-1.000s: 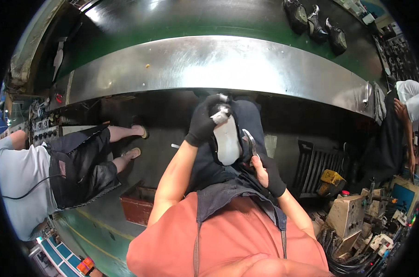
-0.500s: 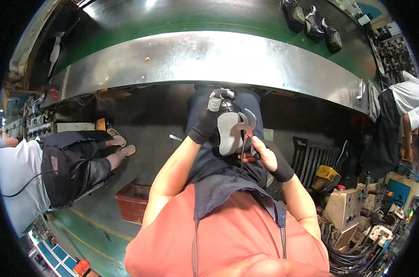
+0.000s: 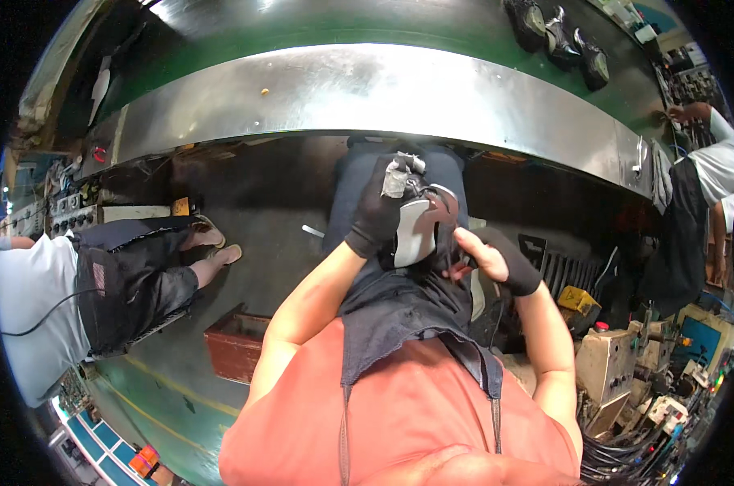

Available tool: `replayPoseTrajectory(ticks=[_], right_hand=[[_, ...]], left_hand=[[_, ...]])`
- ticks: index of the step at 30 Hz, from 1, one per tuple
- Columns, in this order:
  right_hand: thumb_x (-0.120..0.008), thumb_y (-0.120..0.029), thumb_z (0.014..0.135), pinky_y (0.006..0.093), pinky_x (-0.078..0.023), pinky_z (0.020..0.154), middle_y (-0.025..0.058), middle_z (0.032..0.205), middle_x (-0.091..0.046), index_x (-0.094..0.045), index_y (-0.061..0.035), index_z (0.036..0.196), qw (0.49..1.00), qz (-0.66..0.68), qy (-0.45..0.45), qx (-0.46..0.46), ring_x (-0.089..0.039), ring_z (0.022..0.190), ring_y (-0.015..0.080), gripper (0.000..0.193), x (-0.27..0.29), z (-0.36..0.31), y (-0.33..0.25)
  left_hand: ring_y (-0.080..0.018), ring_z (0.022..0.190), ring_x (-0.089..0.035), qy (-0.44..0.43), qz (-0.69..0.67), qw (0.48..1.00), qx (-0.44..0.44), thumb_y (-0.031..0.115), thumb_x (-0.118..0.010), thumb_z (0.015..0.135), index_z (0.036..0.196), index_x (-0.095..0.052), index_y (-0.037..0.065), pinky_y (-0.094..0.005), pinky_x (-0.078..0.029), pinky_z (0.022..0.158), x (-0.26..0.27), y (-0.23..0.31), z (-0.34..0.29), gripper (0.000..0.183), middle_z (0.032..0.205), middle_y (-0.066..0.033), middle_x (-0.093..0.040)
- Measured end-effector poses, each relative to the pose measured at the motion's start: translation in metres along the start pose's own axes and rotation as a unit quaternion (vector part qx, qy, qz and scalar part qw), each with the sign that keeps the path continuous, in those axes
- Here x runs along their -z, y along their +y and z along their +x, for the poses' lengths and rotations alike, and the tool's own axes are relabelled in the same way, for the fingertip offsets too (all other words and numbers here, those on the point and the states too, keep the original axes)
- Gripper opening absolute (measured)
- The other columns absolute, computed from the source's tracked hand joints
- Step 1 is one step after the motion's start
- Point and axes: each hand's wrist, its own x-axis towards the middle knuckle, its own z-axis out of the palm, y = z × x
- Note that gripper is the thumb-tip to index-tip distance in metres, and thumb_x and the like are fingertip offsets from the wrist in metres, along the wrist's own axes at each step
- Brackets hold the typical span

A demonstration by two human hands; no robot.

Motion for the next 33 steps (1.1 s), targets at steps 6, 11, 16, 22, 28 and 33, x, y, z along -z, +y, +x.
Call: replayPoseTrajectory(ticks=[6,11,16,22,28,33], right_hand=[[-0.029,-0.052,0.098,0.0437,-0.057,0.061,0.0225,0.081,-0.065,-0.049,-0.0054,0.122,0.918,0.384,-0.099,0.010,-0.067,0.071,0.0388,0.055,-0.011,0.029,0.045],[-0.029,-0.055,0.097,0.0386,-0.057,0.061,0.0174,0.093,-0.066,-0.052,-0.0044,0.123,0.969,0.244,-0.016,-0.034,-0.068,0.072,0.0308,0.062,-0.022,0.016,0.025],[-0.035,-0.051,0.098,0.0300,-0.055,0.069,0.0097,0.087,-0.065,-0.055,-0.0036,0.118,0.998,0.029,-0.009,-0.054,-0.067,0.075,0.0177,0.055,0.013,-0.005,-0.018],[-0.027,-0.051,0.099,0.0298,-0.051,0.064,0.0140,0.092,-0.061,-0.056,0.0003,0.104,0.927,0.358,-0.078,0.081,-0.060,0.068,0.0215,0.059,-0.037,0.045,0.033],[-0.039,-0.039,0.100,0.0287,-0.041,0.053,0.0048,0.068,-0.054,-0.055,-0.0051,0.084,0.987,0.032,0.158,0.018,-0.052,0.061,0.0145,0.041,-0.031,0.031,0.012],[-0.040,-0.035,0.099,0.0375,-0.045,0.067,0.0166,0.078,-0.061,-0.062,-0.0009,0.101,0.901,-0.130,0.363,0.200,-0.059,0.073,0.0284,0.041,-0.062,0.095,0.088]], left_hand=[[-0.0130,0.089,-0.055,0.039,0.020,0.999,0.024,0.030,-0.036,0.101,0.106,-0.055,0.005,-0.0282,-0.044,0.086,-0.013,0.008,0.009,0.031,0.098,-0.0036,-0.058],[-0.0115,0.089,-0.055,0.046,0.023,0.998,0.033,0.029,-0.035,0.101,0.103,-0.058,0.006,-0.0269,-0.044,0.084,-0.006,0.005,0.008,0.033,0.098,-0.0033,-0.060],[-0.0101,0.087,-0.054,0.070,0.005,0.996,0.049,0.023,-0.038,0.101,0.109,-0.052,0.007,-0.0256,-0.045,0.080,-0.014,-0.019,0.008,0.023,0.096,-0.0013,-0.057],[-0.0107,0.083,-0.057,0.062,-0.061,0.987,0.136,0.053,-0.030,0.098,0.101,-0.059,0.004,-0.0252,-0.047,0.078,0.001,-0.008,0.027,0.057,0.089,-0.0042,-0.061],[-0.0133,0.074,-0.060,0.120,-0.036,0.989,0.078,0.055,-0.036,0.095,0.095,-0.062,0.003,-0.0276,-0.050,0.071,0.013,-0.030,0.035,0.058,0.086,-0.0052,-0.063],[-0.0110,0.082,-0.060,0.127,0.082,0.988,0.018,0.040,-0.042,0.098,0.098,-0.060,0.002,-0.0248,-0.047,0.075,0.005,-0.047,0.044,0.042,0.091,-0.0050,-0.065]])
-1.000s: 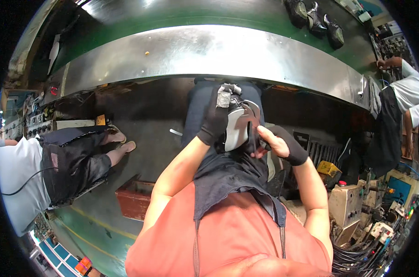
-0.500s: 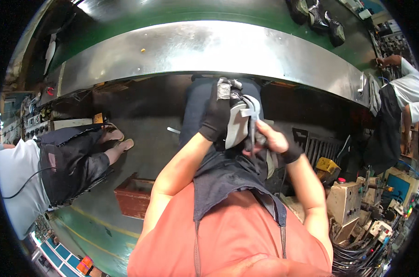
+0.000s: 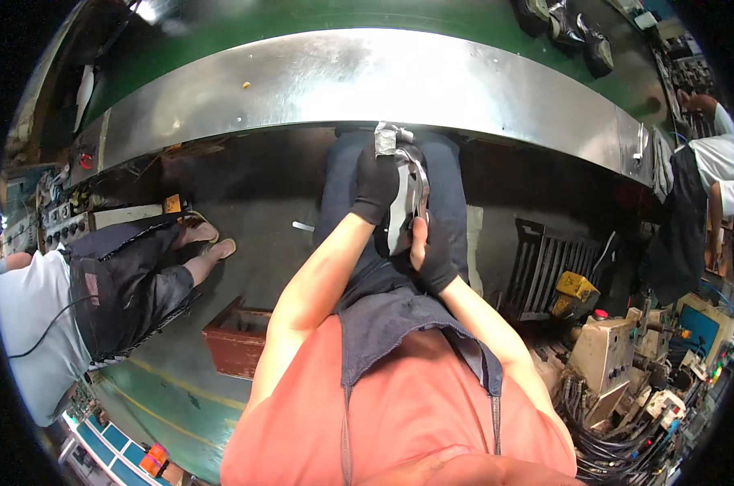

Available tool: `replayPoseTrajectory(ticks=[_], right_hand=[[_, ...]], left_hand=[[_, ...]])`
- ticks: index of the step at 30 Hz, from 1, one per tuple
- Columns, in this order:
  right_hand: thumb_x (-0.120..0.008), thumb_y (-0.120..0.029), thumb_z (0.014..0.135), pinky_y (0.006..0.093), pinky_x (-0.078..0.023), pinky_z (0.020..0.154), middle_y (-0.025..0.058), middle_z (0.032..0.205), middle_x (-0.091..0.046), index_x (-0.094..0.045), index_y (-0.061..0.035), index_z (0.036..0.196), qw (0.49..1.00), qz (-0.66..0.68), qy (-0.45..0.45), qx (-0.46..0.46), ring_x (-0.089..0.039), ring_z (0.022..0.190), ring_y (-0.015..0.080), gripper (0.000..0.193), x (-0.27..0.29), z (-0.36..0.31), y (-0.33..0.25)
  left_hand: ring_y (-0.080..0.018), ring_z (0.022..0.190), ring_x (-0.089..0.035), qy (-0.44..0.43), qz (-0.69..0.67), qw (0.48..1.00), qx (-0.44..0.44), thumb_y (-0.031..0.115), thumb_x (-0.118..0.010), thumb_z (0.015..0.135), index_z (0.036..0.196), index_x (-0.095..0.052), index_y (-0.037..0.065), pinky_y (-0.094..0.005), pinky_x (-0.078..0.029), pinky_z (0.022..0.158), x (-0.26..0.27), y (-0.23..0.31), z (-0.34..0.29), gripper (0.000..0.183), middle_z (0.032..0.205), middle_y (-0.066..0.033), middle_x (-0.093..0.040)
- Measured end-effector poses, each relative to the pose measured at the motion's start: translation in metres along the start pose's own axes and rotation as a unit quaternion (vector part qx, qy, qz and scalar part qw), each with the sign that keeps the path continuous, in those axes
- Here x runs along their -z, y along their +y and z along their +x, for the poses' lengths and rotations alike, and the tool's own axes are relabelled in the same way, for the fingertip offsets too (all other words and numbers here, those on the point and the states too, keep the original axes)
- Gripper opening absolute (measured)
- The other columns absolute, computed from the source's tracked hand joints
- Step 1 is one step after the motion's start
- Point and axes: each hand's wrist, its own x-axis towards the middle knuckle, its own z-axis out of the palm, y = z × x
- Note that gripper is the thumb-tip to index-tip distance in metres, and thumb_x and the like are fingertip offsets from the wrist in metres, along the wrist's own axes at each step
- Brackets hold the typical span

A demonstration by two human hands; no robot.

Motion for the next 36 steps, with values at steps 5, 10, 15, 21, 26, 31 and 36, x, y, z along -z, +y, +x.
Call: replayPoseTrajectory(ticks=[5,10,15,21,26,31,36], right_hand=[[-0.037,-0.036,0.101,0.0291,-0.042,0.090,0.0060,0.108,-0.061,-0.058,0.0002,0.119,0.972,0.149,-0.149,-0.104,-0.054,0.097,0.0145,0.046,0.057,0.005,-0.037],[-0.031,-0.032,0.103,0.0317,-0.040,0.098,0.0107,0.120,-0.058,-0.041,0.0009,0.136,0.858,0.366,-0.311,-0.182,-0.054,0.110,0.0181,0.047,0.083,0.023,-0.027],[-0.031,-0.037,0.102,0.0367,-0.049,0.091,0.0202,0.122,-0.057,-0.040,0.0013,0.134,0.742,0.501,-0.360,-0.262,-0.062,0.104,0.0295,0.051,0.082,0.041,-0.035],[-0.039,-0.040,0.100,0.0228,-0.042,0.053,-0.0005,0.069,-0.054,-0.057,-0.0068,0.096,0.944,0.133,-0.230,-0.198,-0.051,0.057,0.0081,0.038,0.083,0.023,-0.073],[-0.040,-0.034,0.100,0.0335,-0.041,0.054,0.0051,0.062,-0.056,-0.058,-0.0028,0.077,0.999,-0.022,0.044,0.018,-0.051,0.056,0.0164,0.042,-0.013,0.009,-0.006],[-0.030,-0.043,0.102,0.0281,-0.044,0.080,0.0043,0.095,-0.063,-0.062,-0.0035,0.112,0.979,0.092,-0.160,-0.086,-0.055,0.085,0.0137,0.052,0.025,0.005,-0.031],[-0.030,-0.035,0.103,0.0247,-0.040,0.092,0.0049,0.115,-0.059,-0.049,0.0005,0.127,0.922,0.314,-0.198,-0.113,-0.056,0.103,0.0134,0.047,0.031,0.002,-0.011]], left_hand=[[-0.0145,0.085,-0.061,0.001,-0.097,0.995,0.038,0.042,-0.040,0.098,0.096,-0.062,0.001,-0.0280,-0.048,0.078,0.011,-0.001,0.000,0.046,0.092,-0.0062,-0.065],[-0.0144,0.083,-0.060,-0.034,-0.061,0.997,0.031,0.044,-0.036,0.099,0.096,-0.062,0.001,-0.0293,-0.047,0.080,0.013,0.003,0.000,0.050,0.092,-0.0060,-0.065],[-0.0139,0.084,-0.060,-0.030,-0.057,0.998,0.025,0.046,-0.035,0.099,0.093,-0.063,0.001,-0.0287,-0.048,0.079,-0.001,0.004,0.000,0.054,0.091,-0.0063,-0.064],[-0.0135,0.081,-0.060,-0.028,-0.053,0.998,-0.014,0.046,-0.035,0.099,0.096,-0.061,0.000,-0.0281,-0.049,0.077,-0.001,0.011,-0.006,0.053,0.091,-0.0064,-0.063],[-0.0110,0.084,-0.058,-0.033,-0.039,0.998,0.025,0.046,-0.034,0.099,0.096,-0.061,0.003,-0.0267,-0.046,0.079,0.004,-0.001,0.009,0.051,0.091,-0.0044,-0.064],[-0.0128,0.088,-0.059,-0.039,-0.046,0.998,0.019,0.046,-0.033,0.100,0.094,-0.064,0.004,-0.0279,-0.045,0.085,0.016,0.020,-0.008,0.053,0.094,-0.0055,-0.066],[-0.0137,0.084,-0.061,-0.038,-0.041,0.998,0.026,0.046,-0.034,0.099,0.098,-0.061,0.002,-0.0280,-0.049,0.080,0.019,0.028,-0.014,0.051,0.093,-0.0067,-0.066]])
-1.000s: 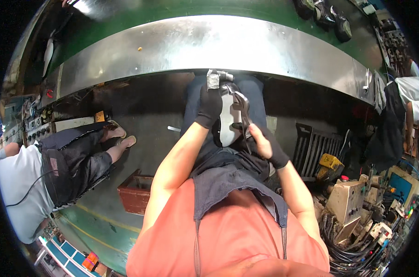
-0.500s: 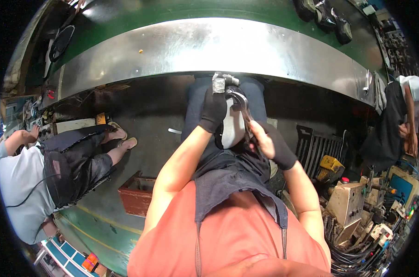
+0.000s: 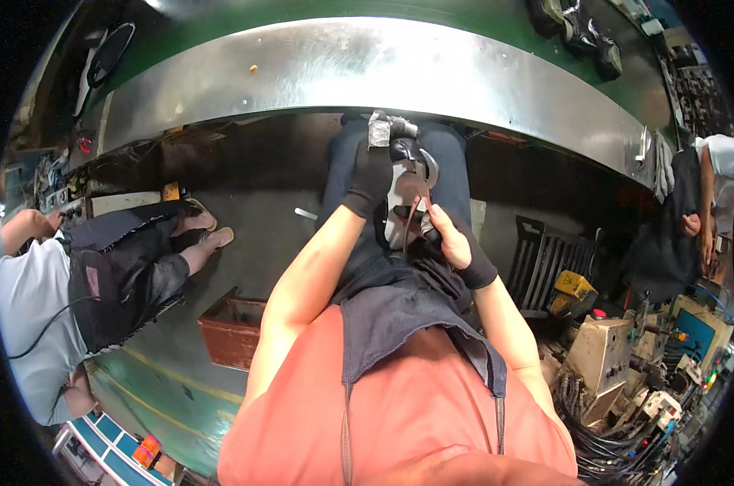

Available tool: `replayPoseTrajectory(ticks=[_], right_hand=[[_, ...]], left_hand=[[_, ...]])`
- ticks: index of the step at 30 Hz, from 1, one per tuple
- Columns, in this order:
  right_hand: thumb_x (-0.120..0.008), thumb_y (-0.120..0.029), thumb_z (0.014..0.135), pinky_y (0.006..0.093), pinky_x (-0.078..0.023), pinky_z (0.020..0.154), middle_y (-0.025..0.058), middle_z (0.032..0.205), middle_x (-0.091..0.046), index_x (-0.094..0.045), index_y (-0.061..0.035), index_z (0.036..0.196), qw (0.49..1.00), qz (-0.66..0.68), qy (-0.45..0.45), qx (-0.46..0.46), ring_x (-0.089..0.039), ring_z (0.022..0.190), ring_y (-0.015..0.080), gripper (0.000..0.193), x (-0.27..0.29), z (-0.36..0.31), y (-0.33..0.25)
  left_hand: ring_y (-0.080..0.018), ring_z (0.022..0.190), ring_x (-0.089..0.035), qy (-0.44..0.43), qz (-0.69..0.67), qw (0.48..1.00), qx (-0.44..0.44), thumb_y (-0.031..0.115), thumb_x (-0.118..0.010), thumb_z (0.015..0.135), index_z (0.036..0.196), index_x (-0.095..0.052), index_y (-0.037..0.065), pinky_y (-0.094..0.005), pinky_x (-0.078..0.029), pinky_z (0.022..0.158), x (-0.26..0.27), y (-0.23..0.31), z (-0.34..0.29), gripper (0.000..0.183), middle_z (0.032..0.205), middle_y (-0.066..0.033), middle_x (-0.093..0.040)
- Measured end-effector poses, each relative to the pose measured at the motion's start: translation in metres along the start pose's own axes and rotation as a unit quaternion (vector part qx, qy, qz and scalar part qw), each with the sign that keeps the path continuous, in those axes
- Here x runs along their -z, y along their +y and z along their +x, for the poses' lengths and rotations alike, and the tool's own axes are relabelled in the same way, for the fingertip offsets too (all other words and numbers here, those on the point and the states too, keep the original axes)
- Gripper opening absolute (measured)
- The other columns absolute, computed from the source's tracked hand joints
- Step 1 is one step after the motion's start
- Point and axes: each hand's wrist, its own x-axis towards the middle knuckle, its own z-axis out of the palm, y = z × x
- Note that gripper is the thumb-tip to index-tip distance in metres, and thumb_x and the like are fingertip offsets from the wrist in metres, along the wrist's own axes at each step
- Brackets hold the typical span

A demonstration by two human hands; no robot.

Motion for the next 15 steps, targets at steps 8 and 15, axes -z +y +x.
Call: replayPoseTrajectory(ticks=[8,15], right_hand=[[-0.035,-0.040,0.101,0.0256,-0.045,0.059,0.0049,0.076,-0.060,-0.056,-0.0036,0.101,0.993,-0.012,0.015,-0.112,-0.056,0.062,0.0121,0.042,-0.017,-0.006,-0.059],[-0.043,-0.022,0.097,0.0408,-0.037,0.055,0.0164,0.062,-0.049,-0.053,0.0017,0.077,0.905,-0.333,0.225,0.139,-0.050,0.057,0.0301,0.033,-0.035,0.006,0.014]], left_hand=[[-0.0130,0.084,-0.060,0.011,-0.019,0.999,-0.034,0.038,-0.035,0.101,0.097,-0.059,0.004,-0.0277,-0.049,0.077,-0.002,-0.008,-0.004,0.042,0.093,-0.0066,-0.064],[-0.0143,0.087,-0.058,0.011,0.007,1.000,-0.023,0.037,-0.037,0.098,0.095,-0.060,0.004,-0.0286,-0.045,0.083,-0.008,-0.019,0.002,0.041,0.093,-0.0051,-0.065]])
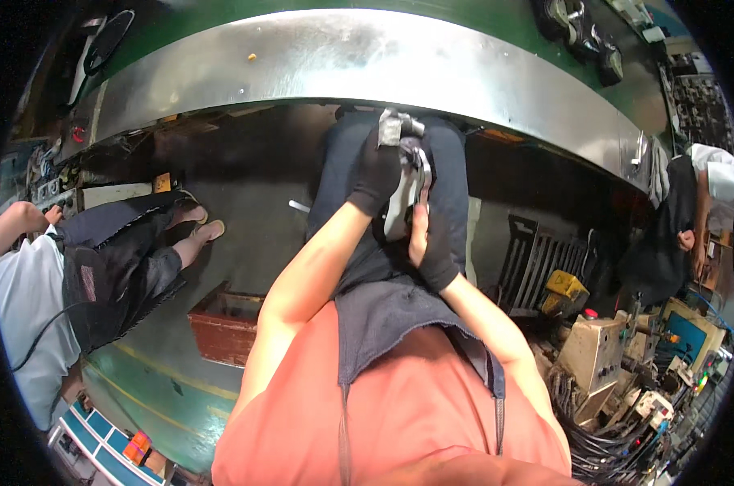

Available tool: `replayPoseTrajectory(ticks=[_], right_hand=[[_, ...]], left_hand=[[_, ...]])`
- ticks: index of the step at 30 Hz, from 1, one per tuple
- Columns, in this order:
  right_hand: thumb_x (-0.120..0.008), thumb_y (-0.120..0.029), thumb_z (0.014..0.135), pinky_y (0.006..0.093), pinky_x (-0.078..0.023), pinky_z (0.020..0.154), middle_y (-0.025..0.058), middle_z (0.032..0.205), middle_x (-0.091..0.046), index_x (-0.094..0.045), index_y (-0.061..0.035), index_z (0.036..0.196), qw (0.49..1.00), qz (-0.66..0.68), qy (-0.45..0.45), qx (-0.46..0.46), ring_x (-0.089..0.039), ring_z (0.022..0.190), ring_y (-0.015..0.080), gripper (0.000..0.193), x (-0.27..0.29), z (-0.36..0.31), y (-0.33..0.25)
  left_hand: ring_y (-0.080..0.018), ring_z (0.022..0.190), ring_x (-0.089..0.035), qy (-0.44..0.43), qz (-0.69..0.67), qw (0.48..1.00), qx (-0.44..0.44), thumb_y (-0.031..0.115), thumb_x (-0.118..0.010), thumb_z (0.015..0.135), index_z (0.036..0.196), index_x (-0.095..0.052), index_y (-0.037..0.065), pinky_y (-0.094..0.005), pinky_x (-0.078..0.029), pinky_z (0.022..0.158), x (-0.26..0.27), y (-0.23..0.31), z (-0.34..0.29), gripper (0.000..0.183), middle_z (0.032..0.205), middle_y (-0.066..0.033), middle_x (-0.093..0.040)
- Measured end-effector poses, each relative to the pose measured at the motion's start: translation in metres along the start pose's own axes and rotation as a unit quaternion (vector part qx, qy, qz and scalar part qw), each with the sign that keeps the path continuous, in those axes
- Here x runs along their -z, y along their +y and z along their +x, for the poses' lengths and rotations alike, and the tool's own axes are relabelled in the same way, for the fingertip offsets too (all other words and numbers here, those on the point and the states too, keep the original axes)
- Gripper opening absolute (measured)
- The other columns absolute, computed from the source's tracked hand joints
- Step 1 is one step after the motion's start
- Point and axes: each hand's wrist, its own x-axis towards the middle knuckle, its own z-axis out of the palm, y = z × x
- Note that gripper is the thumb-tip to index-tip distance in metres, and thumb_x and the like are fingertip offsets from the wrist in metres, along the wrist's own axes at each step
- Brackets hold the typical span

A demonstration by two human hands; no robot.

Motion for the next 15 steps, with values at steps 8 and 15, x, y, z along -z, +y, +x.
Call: replayPoseTrajectory(ticks=[8,15], right_hand=[[-0.032,-0.036,0.098,0.0433,-0.041,0.097,0.0248,0.118,-0.056,-0.059,0.0018,0.113,0.928,-0.056,-0.306,0.205,-0.054,0.109,0.0413,0.049,0.075,-0.080,0.038],[-0.039,-0.047,0.095,0.0472,-0.046,0.089,0.0220,0.113,-0.057,-0.058,0.0015,0.105,0.919,-0.057,-0.355,0.164,-0.057,0.102,0.0384,0.053,0.090,-0.103,0.063]], left_hand=[[-0.0219,0.113,-0.050,-0.068,-0.012,0.995,0.065,0.057,-0.029,0.094,0.126,-0.048,-0.001,-0.0373,-0.033,0.103,0.007,0.059,-0.116,0.069,0.123,-0.0118,-0.054],[-0.0285,0.090,-0.056,-0.124,0.054,0.990,-0.042,0.046,-0.026,0.097,0.091,-0.060,0.003,-0.0397,-0.040,0.086,0.014,0.035,-0.130,0.054,0.089,-0.0104,-0.062]])
